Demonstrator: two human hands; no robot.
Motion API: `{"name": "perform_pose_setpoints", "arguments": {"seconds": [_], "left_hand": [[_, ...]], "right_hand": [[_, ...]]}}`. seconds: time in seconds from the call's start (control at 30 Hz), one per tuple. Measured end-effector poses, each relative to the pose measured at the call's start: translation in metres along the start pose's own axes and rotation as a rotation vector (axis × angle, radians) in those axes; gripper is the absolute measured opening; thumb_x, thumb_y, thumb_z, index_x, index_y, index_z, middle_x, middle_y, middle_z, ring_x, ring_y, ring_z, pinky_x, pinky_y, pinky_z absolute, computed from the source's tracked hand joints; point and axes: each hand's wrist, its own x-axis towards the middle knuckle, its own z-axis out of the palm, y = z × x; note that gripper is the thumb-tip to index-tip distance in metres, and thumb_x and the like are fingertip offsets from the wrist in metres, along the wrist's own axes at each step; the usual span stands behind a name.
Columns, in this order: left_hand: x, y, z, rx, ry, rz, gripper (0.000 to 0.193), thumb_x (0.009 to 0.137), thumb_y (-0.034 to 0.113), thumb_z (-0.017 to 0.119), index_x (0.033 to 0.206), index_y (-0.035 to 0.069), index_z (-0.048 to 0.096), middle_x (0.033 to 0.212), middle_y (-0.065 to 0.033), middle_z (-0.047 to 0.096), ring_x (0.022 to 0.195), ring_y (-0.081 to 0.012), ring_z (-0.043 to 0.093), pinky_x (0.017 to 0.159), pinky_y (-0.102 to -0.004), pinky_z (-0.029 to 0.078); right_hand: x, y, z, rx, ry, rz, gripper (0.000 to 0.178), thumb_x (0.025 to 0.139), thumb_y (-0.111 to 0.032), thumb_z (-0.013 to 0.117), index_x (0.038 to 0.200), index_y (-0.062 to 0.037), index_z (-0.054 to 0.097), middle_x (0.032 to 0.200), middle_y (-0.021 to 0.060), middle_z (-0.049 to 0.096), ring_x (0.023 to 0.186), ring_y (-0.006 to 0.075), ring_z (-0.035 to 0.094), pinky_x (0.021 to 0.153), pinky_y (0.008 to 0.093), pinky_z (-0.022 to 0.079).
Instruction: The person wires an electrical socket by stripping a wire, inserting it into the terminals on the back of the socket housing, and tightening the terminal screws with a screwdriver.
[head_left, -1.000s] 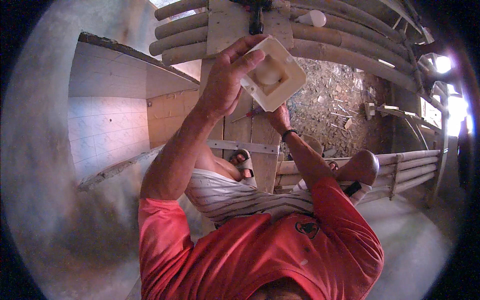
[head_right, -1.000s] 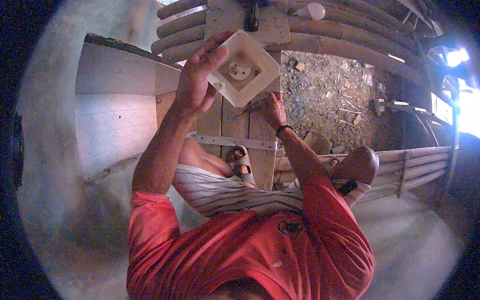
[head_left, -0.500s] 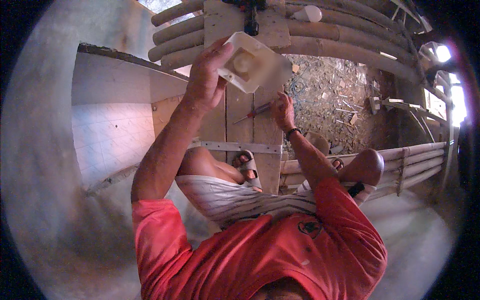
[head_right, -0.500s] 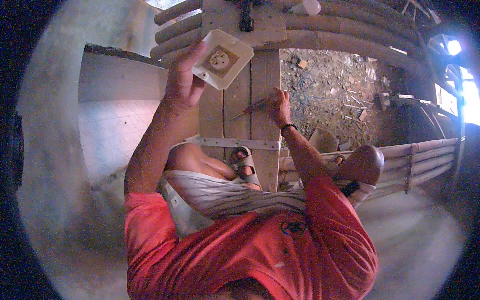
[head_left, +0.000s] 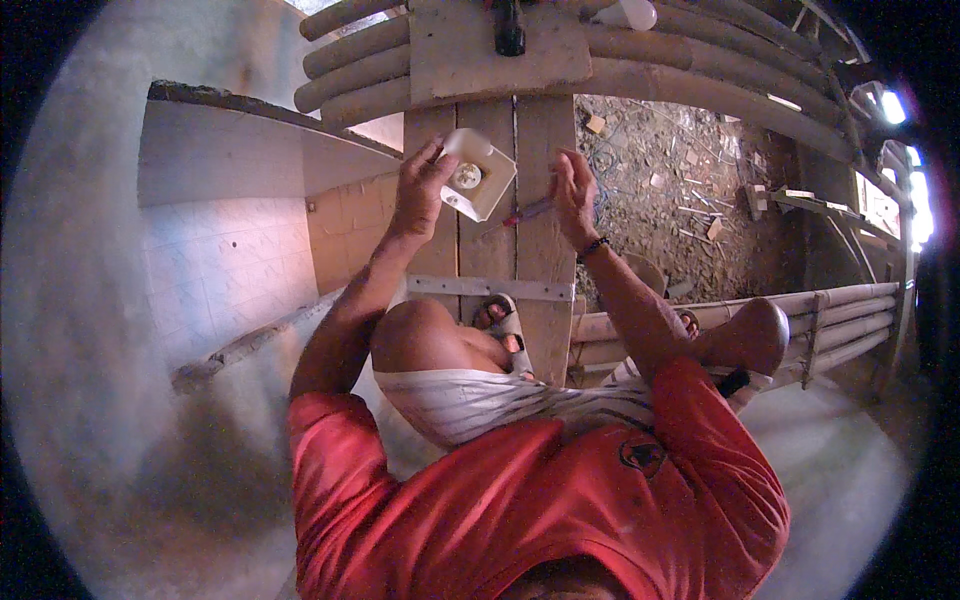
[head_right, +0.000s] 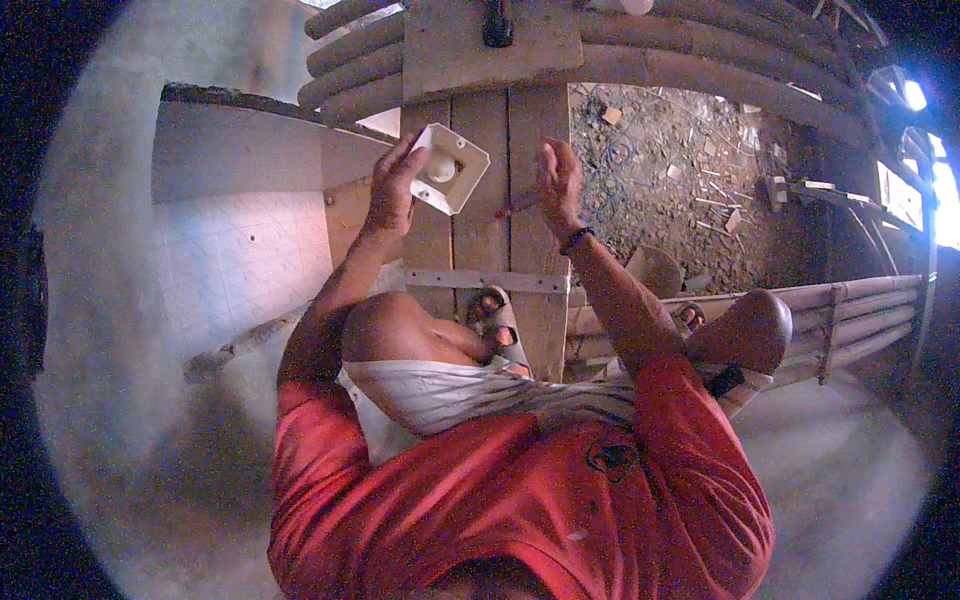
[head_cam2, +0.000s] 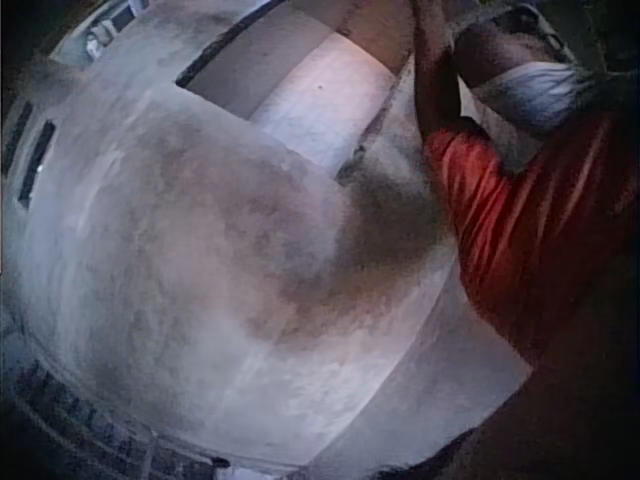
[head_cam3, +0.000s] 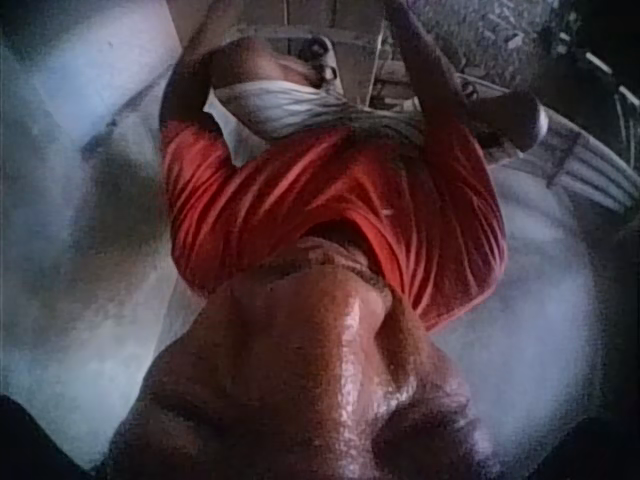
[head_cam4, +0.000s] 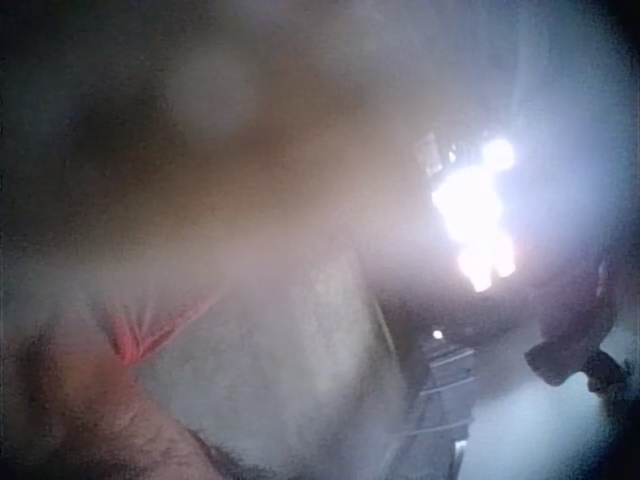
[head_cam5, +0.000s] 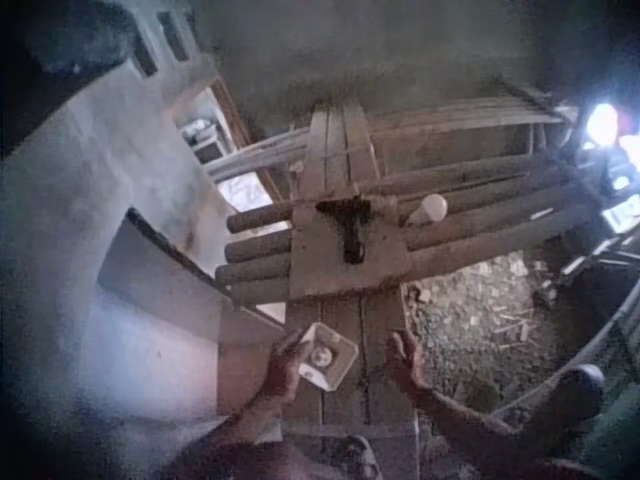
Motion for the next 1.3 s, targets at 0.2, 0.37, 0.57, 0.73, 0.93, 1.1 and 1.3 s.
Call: {"name": "perform_pose_setpoints", "arguments": {"seconds": [0.2,0.37,0.57,0.73,0.93,1.1,1.3], "left_hand": [[0.001,-0.059,-0.025,0.333,0.019,0.135,0.036,0.091,0.022,0.054,0.117,-0.002,0.058,0.103,-0.0095,0.063,0.095,-0.0170,0.059,0.083,-0.0314,0.047],[0.000,-0.063,-0.004,0.880,-0.029,0.452,0.037,0.088,0.021,0.054,0.116,-0.003,0.057,0.107,-0.0190,0.061,0.099,-0.0330,0.060,0.088,-0.0387,0.046],[-0.013,-0.057,0.019,1.296,-0.109,0.639,0.038,0.086,0.021,0.055,0.116,-0.002,0.058,0.109,-0.0202,0.060,0.096,-0.0370,0.058,0.086,-0.0434,0.047],[-0.018,-0.066,0.026,1.507,-0.114,0.818,0.042,0.080,0.023,0.060,0.117,0.004,0.058,0.110,-0.0134,0.055,0.095,-0.0341,0.054,0.084,-0.0469,0.045],[-0.023,-0.063,0.023,1.519,-0.128,0.823,0.044,0.078,0.020,0.060,0.118,0.003,0.057,0.107,-0.0142,0.056,0.095,-0.0343,0.054,0.087,-0.0458,0.044],[-0.020,-0.059,0.016,1.316,-0.081,0.720,0.044,0.080,0.019,0.058,0.119,0.001,0.055,0.105,-0.0168,0.057,0.095,-0.0347,0.055,0.084,-0.0451,0.045],[-0.010,-0.060,0.003,0.823,0.176,0.537,0.035,0.089,0.018,0.047,0.115,-0.003,0.056,0.103,-0.0213,0.060,0.097,-0.0372,0.058,0.087,-0.0440,0.045]], "right_hand": [[-0.024,-0.060,0.064,0.662,-0.140,0.759,0.057,0.098,-0.049,0.034,0.122,-0.0002,0.051,0.106,0.0133,0.059,0.095,0.0263,0.058,0.087,0.0436,0.047],[-0.031,-0.042,0.082,1.019,-0.204,0.911,0.067,0.098,-0.055,0.022,0.132,-0.0002,0.043,0.130,0.0181,0.051,0.118,0.0350,0.049,0.104,0.0497,0.035],[-0.041,-0.024,0.098,1.231,-0.295,0.905,0.064,0.099,-0.053,0.021,0.129,-0.0018,0.046,0.130,0.0171,0.051,0.122,0.0344,0.047,0.107,0.0447,0.033],[-0.049,-0.024,0.105,1.244,-0.304,0.892,0.061,0.099,-0.051,0.022,0.126,-0.0029,0.048,0.129,0.0158,0.052,0.120,0.0332,0.048,0.106,0.0446,0.034],[-0.050,-0.023,0.112,1.242,-0.296,0.869,0.057,0.100,-0.049,0.024,0.123,-0.0042,0.050,0.127,0.0143,0.053,0.119,0.0317,0.049,0.105,0.0444,0.035],[-0.046,-0.021,0.106,0.937,-0.385,0.659,0.054,0.100,-0.047,0.025,0.120,-0.0053,0.052,0.126,0.0130,0.054,0.118,0.0305,0.050,0.105,0.0442,0.035],[-0.035,0.006,0.101,1.217,-0.265,0.816,0.053,0.100,-0.046,0.025,0.101,-0.0041,0.056,0.103,0.0131,0.064,0.100,0.0302,0.059,0.096,0.0444,0.044]]}}
